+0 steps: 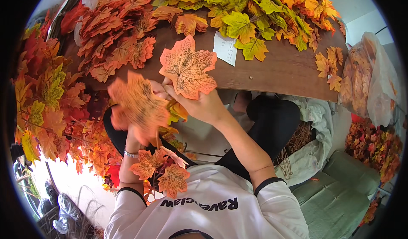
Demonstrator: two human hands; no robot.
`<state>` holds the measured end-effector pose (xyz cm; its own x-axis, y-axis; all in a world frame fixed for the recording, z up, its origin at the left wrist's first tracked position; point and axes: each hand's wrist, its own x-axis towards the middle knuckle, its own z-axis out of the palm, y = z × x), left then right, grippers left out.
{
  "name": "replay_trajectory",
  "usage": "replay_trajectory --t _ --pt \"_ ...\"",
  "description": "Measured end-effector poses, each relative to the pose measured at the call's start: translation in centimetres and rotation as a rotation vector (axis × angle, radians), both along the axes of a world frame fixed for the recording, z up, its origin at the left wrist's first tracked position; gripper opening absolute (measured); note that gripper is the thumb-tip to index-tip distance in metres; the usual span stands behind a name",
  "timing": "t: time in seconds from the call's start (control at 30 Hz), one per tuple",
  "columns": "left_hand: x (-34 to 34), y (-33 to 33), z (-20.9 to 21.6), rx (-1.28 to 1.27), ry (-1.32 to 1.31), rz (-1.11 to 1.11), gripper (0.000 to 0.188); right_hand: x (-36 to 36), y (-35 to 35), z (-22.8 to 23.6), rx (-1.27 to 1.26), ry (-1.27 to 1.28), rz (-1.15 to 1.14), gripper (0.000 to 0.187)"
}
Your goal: Attaching artificial autumn leaves of various colors to a brown wire stem to create a garland.
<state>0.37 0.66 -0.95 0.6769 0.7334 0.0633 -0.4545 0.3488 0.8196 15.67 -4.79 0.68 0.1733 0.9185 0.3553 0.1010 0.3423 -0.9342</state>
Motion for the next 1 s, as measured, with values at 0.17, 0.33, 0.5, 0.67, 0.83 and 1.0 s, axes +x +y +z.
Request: replay_trajectory --t 0.17,0.33,0.5,0.67,0.83,1.0 --pt "0.6 -0.7 3.0 0.682 0.251 0.162 0.014 2.5 -1.7 0.2 -0.059 0.449 0.225 0.019" --pt "0.7 -1.1 3.5 0.993 0.356 0.219 0.02 3.2 -2.1 0.5 -0.051 1.009 0.332 0.03" --pt "0.2 -1.2 4.4 1.197 0.37 0.129 0.023 4.6 -1.9 0.9 -0.195 0.831 0.588 0.032" --pt "-0.7 -1.9 5.1 1.368 0.469 0.142 0.029 4.4 -3.4 2.2 -0.162 0.328 0.47 0.028" --pt "-0.6 -3.2 5.7 1.373 0.482 0.091 0.031 3.5 -4.5 2.4 -0.076 0.283 0.425 0.023" --pt "-0.9 -3.7 6.4 1.363 0.479 0.036 0.03 2.6 -5.5 1.0 -0.162 0.855 0.442 0.038"
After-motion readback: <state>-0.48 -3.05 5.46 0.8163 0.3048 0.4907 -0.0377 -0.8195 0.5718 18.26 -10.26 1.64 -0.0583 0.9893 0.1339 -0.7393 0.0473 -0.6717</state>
